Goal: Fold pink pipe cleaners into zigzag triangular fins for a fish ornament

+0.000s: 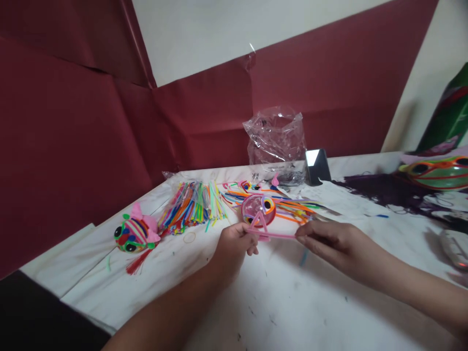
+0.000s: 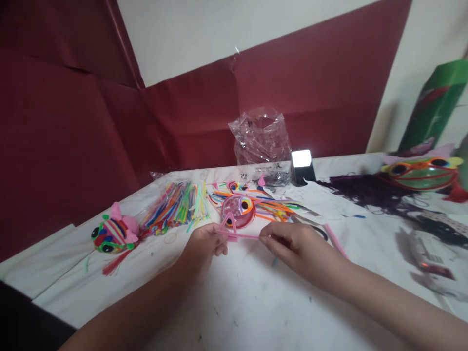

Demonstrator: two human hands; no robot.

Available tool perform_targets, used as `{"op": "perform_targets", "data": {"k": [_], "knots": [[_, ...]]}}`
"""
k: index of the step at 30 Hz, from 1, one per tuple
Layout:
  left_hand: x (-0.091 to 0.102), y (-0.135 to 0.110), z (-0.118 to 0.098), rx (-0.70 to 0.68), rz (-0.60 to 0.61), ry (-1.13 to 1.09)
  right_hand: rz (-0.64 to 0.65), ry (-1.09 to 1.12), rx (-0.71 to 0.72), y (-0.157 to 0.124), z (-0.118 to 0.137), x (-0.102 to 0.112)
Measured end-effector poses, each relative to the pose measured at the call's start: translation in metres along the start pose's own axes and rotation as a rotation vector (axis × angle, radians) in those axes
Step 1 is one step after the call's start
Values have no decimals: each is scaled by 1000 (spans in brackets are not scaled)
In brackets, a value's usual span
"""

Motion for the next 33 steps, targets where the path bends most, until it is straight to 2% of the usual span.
{"op": "perform_targets", "data": {"k": [4,7,14,17,20,22,27,33], "knots": [[0,-1,0,-6,-3,-30,-28,-72,31,2,-3,9],[2,0,-1,-25,-1,-37,6,-95,66,5,-6,15],[2,1,1,-34,1,58,19,-138,149,4,-8,11],[0,-2,-1,-59,-17,98,69,-65,73,3,-5,6],[-4,-7,-1,-56,10,177,172,139,-84,2,0,-7],[-7,-11,-1,-40,45,217,195,246,-165,1,3,-17],[-13,-17,-1,-11,93,190,67,176,-162,2,0,-26],[-15,-16,-1,66,68,234,22,32,-107,0,4,-21]]}}
Point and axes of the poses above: each hand's wrist, its own y-axis towards the middle knuckle, its own x-axis out of the back of the hand, z = x × y, the point moved 2 cm from there along y, towards the middle knuckle, and after that the axes turned 4 degrees about -z, right-handed, at the moved point
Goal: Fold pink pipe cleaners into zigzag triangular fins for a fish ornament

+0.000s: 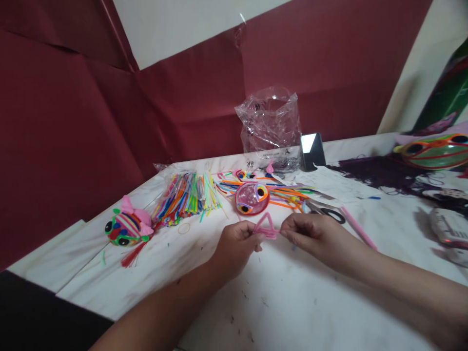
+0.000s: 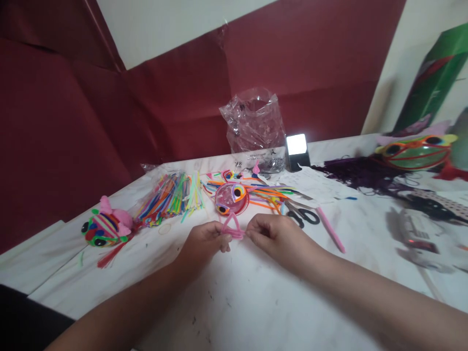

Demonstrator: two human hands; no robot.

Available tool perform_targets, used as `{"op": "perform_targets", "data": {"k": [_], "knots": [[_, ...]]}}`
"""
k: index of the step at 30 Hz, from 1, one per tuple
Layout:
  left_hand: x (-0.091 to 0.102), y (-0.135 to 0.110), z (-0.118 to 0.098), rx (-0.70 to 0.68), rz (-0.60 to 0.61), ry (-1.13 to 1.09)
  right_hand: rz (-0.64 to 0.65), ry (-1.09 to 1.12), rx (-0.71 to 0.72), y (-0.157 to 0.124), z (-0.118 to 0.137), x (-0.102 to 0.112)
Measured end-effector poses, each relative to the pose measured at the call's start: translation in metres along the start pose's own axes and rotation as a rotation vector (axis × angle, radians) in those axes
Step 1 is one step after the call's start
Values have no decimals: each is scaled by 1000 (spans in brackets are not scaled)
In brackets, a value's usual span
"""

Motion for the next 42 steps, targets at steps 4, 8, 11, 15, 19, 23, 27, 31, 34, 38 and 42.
{"op": "perform_targets", "data": {"k": [4,8,11,15,19,23,27,31,34,38,42], "knots": [[0,-1,0,34,20,8,-44,-73,51,-4,5,0],[0,-1,2,53,41,11,-53,-112,98,-8,7,-1],[-1,-1,2,65,62,10,-36,-122,156,-9,9,0],[-1,-1,2,42,76,-25,-34,-124,227,-9,12,4],[-2,1,2,-6,99,-88,-48,-117,262,-7,13,5],[-1,-1,1,-23,119,-100,-44,-99,261,-6,10,3],[-2,-3,0,-40,130,-96,-34,-85,237,-6,9,1],[-3,-3,0,-49,140,-100,-22,-66,199,-7,9,0],[-4,-3,1,-43,146,-111,0,-69,149,-7,8,-1],[-3,-3,4,-52,166,-121,7,-80,134,-7,6,-3],[-2,-4,7,-94,176,-98,-9,-89,153,-7,6,-4]]}}
Point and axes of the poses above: each hand's wrist, its own y-axis towards the middle knuckle, its own x-axis out of the back of the hand, z = x × y, the point moved 2 cm from there along y, towards the middle knuckle, and after that the axes turned 4 degrees about -z, right-handed, at the moved point
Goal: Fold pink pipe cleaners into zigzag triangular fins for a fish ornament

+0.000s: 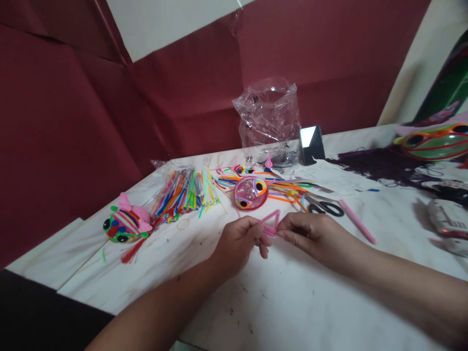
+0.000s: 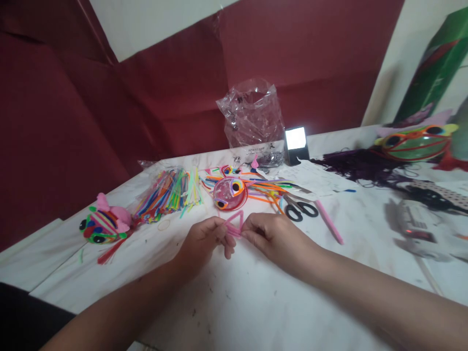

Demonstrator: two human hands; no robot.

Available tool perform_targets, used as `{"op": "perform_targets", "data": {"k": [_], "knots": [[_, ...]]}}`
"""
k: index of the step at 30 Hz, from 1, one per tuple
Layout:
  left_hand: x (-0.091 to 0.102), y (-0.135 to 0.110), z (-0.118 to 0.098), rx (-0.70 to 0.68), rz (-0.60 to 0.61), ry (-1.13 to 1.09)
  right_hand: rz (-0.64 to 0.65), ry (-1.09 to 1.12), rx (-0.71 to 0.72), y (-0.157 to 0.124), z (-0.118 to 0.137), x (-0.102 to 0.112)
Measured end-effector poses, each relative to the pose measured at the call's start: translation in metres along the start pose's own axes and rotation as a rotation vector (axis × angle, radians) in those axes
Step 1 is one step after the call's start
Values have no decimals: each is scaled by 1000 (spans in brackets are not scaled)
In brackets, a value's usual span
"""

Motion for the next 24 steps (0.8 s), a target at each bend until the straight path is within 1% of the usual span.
{"op": "perform_targets", "data": {"k": [4,9,17,24], "knots": [[-1,-1,1,-9,21,18,-17,-5,-5,0,0,0],[-3,0,0,5,21,18,-8,0,-35,-1,-2,-2],[-3,-1,-2,28,47,-54,-18,19,-28,0,-3,-3],[-4,-1,-2,27,16,0,-11,37,-44,-2,-3,-4]]}}
Point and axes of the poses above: each hand's wrist, its own y-axis towards the middle knuckle, its own x-axis out of the back of the hand, z = x × y, the point moved 2 cm from there along y, towards the middle knuckle, and after that the axes turned 4 degrees about -z, right-handed, at the moved point
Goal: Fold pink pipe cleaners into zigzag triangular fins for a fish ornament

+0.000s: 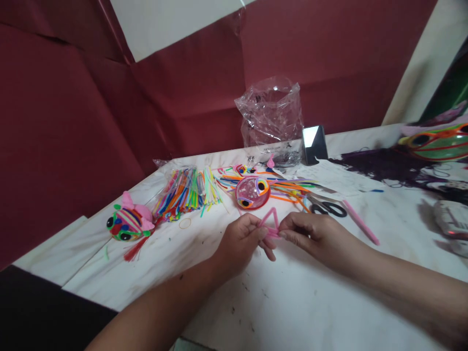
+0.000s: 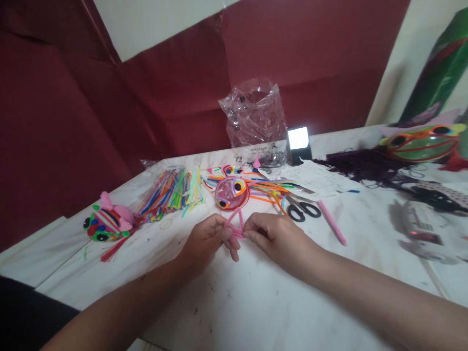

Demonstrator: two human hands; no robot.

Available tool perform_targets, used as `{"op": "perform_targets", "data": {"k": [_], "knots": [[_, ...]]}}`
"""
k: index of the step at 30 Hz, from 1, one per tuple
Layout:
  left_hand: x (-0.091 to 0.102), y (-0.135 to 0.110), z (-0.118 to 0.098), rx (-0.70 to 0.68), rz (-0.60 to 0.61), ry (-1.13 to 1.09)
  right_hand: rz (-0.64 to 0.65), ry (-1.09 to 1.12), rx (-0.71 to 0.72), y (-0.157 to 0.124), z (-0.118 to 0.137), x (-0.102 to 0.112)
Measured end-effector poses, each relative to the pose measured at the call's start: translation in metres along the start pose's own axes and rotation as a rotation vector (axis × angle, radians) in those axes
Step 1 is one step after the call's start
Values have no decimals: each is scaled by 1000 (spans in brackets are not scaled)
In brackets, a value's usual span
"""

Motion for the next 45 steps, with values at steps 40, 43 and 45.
{"op": "perform_targets", "data": {"k": [40,43,45], "knots": [[4,0,0,-7,55,-20,241,622,-279,3,-5,-7],[2,0,0,-5,31,-37,229,624,-293,3,-6,-7],[1,2,0,9,26,-77,212,626,-311,4,-6,-6]]}}
Point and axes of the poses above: each hand's wrist, its own y-axis towards the middle knuckle, its own x-axis out of the back of the hand, z = x × y, the point moved 2 cm from there along y, towards the middle knuckle, and after that the axes turned 4 degrees about -z, right-handed, at the moved point
